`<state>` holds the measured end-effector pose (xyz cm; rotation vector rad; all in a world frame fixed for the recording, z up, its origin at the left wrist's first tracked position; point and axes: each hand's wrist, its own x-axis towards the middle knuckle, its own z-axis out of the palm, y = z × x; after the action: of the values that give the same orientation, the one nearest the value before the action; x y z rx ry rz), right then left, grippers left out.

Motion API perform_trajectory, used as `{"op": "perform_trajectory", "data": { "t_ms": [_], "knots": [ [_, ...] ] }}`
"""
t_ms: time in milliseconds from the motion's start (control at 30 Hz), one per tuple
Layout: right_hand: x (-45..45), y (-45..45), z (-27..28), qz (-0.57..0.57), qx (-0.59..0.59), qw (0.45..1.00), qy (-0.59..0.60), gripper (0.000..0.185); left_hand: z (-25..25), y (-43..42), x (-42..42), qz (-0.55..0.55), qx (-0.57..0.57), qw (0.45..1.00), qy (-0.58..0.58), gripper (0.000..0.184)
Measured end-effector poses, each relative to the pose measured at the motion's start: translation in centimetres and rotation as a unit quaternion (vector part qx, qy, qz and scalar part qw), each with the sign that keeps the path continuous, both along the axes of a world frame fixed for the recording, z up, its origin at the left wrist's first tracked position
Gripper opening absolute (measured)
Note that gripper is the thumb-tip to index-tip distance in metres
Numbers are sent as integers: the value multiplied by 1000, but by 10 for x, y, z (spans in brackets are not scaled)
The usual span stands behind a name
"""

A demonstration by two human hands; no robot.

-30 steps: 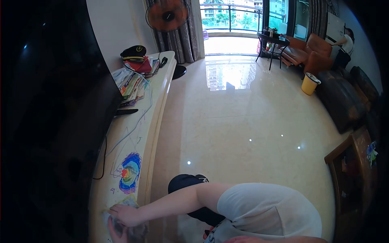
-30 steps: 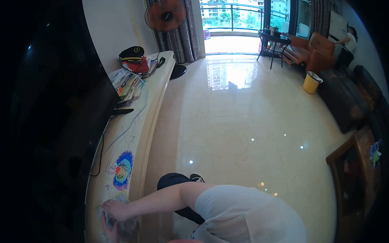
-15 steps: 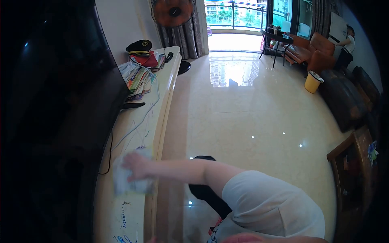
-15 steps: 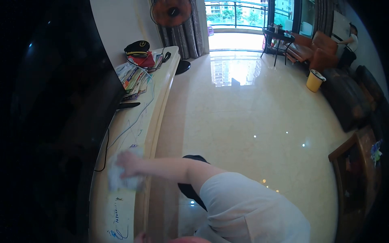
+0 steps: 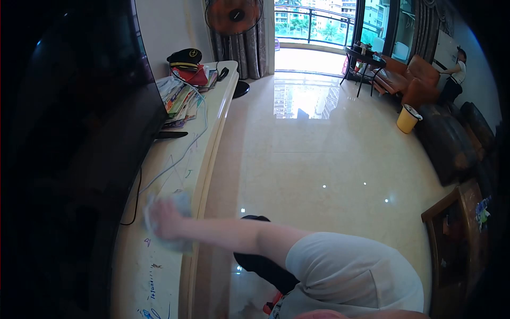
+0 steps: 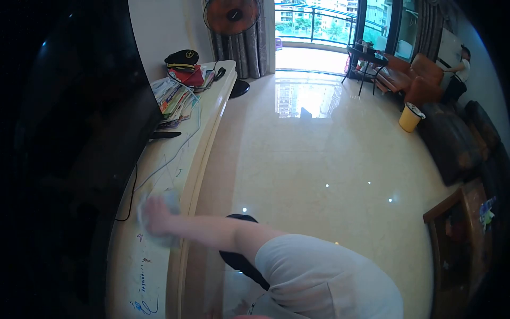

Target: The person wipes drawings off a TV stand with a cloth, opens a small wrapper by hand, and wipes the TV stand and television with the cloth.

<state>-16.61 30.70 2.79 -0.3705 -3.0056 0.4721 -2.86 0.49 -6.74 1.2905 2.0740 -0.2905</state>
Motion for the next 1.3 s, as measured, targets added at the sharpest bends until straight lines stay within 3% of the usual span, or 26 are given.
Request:
{"op": "perform_trajectory", "data": {
  "t_ms": [33,67,167,233,267,300,333,367,433,633,733,900,1000,1067,1200,1300],
  "knots": [
    [1,-31,5,63,-62,995,44,71,0,-1,0,-4,-9,1000,1,68],
    [10,-60,21,139,-87,986,-2,70,-1,-3,0,-8,-17,1000,3,68],
    [17,-165,-37,334,-136,930,75,77,1,-7,1,-13,-41,999,-3,70],
    [24,-213,-63,441,-203,874,32,76,14,5,0,15,-82,995,-59,74],
    [28,-212,-54,460,-128,866,151,55,11,5,1,-41,-68,997,-6,73],
    [35,-207,-41,467,-50,842,265,40,7,7,1,-59,-60,996,8,73],
    [39,-198,-31,464,32,803,372,39,6,8,-1,-64,-56,996,10,73],
    [35,-185,-30,472,-12,844,254,40,5,12,-2,-61,-52,997,4,73],
    [21,-155,-32,462,-104,880,10,79,3,18,-8,-64,-46,997,-2,73],
    [-5,-9,-19,216,-56,974,32,81,0,46,-21,-90,-22,996,-16,72],
    [1,46,-14,74,-52,994,59,81,-4,66,-23,-105,-8,994,-18,72],
    [-5,61,-25,-21,-22,997,66,79,-7,102,-25,-136,12,990,-26,71],
    [-12,30,-35,14,5,998,61,79,-8,113,-28,-151,15,988,-28,71],
    [-18,-3,-52,99,-35,987,118,81,-8,117,-31,-156,18,987,-27,71],
    [-20,-94,-73,238,46,927,284,35,-10,113,-37,-150,17,988,-32,70],
    [-17,-107,-73,308,37,937,159,51,-14,98,-43,-133,17,990,-35,70]
  ]
}}
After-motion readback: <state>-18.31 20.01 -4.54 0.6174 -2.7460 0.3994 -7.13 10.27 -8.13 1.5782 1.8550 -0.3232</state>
